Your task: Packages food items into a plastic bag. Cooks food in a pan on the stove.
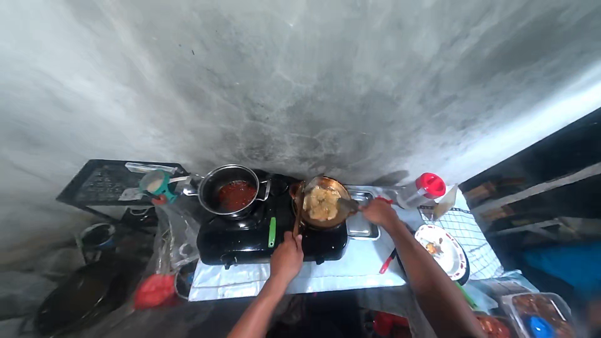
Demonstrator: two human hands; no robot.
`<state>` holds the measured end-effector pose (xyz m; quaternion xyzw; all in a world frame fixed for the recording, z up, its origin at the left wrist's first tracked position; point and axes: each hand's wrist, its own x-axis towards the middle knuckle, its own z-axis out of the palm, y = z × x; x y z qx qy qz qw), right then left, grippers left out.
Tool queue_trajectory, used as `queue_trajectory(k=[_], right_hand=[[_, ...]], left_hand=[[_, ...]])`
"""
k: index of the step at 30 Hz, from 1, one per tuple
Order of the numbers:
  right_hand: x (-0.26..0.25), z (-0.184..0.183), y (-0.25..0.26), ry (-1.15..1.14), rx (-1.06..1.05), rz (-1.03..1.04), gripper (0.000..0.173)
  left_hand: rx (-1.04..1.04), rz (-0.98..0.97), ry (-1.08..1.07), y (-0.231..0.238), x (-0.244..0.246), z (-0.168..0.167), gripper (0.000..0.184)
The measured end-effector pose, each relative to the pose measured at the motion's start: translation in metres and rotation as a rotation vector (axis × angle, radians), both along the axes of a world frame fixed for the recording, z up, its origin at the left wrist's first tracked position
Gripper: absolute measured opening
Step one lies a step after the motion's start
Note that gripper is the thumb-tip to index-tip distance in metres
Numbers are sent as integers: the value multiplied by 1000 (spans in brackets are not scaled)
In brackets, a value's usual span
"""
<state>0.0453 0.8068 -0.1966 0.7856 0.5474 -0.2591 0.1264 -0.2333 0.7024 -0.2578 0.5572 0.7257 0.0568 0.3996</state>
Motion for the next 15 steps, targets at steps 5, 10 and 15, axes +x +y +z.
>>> queue_trajectory(k=[5,10,15], right_hand=[[1,-22,19,185,-48,-105,56],[-1,-50,15,247,-14,-162,55],[-2,-43,5,198,3,-172,56]], left_hand=[[-15,-29,113,-6,5,-5,56],[-22,-45,115,-7,3,-11,55],[-17,-56,134,-7,0,-15,55]])
